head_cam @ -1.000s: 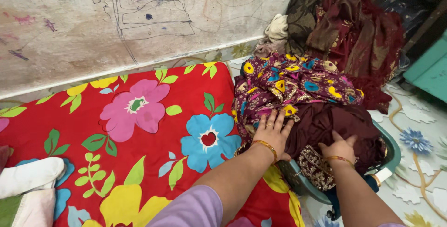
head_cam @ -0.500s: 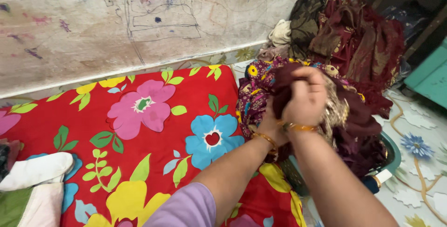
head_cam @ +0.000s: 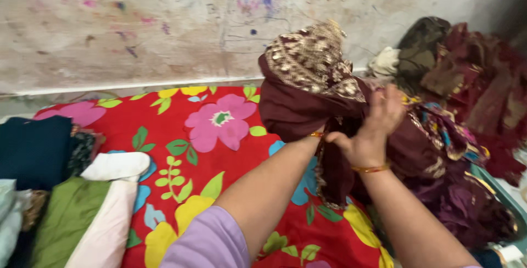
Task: The person folds a pair of white socks and places them on a stack of folded clothes. Then the person unfolds a maroon embroidered garment, smooths it, and folds it neatly on the same stack.
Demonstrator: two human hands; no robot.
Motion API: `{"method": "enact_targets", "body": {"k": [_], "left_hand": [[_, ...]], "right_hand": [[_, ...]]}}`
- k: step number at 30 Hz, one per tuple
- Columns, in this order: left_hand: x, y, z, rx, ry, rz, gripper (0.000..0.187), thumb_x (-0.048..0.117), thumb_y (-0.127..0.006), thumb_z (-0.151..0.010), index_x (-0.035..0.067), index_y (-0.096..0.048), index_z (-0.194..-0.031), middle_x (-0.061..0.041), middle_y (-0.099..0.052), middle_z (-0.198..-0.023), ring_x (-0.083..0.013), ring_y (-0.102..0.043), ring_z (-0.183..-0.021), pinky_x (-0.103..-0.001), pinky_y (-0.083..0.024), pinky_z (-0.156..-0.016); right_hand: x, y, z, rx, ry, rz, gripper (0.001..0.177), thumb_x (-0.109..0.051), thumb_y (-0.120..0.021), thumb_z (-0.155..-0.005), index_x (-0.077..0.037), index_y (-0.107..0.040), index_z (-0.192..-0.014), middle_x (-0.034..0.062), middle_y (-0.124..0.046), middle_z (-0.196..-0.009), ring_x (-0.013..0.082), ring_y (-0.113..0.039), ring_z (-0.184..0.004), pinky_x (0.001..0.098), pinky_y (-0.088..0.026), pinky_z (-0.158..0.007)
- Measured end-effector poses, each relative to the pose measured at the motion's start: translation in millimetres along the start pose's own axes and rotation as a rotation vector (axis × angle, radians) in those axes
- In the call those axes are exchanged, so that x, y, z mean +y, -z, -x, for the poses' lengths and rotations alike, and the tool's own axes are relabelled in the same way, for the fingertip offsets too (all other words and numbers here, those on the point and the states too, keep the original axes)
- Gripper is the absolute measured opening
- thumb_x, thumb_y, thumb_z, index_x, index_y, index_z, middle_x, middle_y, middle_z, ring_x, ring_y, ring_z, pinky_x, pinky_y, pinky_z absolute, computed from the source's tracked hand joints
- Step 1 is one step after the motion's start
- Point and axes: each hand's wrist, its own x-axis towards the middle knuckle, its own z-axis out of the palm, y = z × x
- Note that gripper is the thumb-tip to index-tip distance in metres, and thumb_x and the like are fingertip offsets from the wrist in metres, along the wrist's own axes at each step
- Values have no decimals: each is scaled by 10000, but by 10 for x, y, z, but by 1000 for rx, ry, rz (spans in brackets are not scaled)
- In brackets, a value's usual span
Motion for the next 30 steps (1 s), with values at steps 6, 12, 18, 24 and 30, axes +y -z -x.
{"method": "enact_targets", "body": {"k": [6, 12, 18, 24, 30], "left_hand": [[555, 120, -141, 160, -216, -132, 816, 596, -484, -994, 2, -402, -1547, -134, -404, -1622, -315, -434, -1432, -402, -319, -1194], [1005, 496, -357, 176, -675, -301, 839, 643, -463, -1045, -42, -477, -1528, -155, -485, -1608, -309, -467, -1470, -383, -333, -1239], [1108, 1362, -694, 150, -396, -465, 977, 766, -474, -916, 19, -422, -1544, -132, -395, -1626, -288, -354, -1496, -380, -264, -1213], [972, 2238, -366, -188, -111, -1135, 937, 690, -726, -679, 127, -672, -1426, -194, -624, -1424, -298, -584, -1318, -399, -448, -1107], [1406, 2331, 195, -230, -295, -1013, 841, 392, -932, -556, 6, -628, -1239, -181, -699, -1246, -290, -674, -1171, -384, -513, -1020]], "right_hand": [[808, -154, 811, -564, -850, 318, 1279, -571, -848, -605, -173, -265, -1671, 261, -551, -1450, 459, -355, -1453, 709, -6, -1230], [1136, -425, 958, -422, -971, 12, 460, -346, -688, -976, -130, -674, -1382, 265, -688, -1270, 430, -632, -1203, 575, -486, -1044], [165, -1125, 84, 100, -926, -959, 366, -121, -515, -983, -87, -653, -1320, -9, -701, -1115, 110, -629, -957, 243, -526, -846], [-1234, -1258, -524, -70, -1145, -1360, 210, -188, -556, -1083, -50, -659, -1205, 49, -697, -1069, 156, -642, -890, 309, -521, -750], [-1693, -1423, -855, -238, -1001, -1672, 244, 0, -553, -994, -54, -594, -1228, 71, -706, -1071, 190, -699, -967, 360, -587, -878]]}}
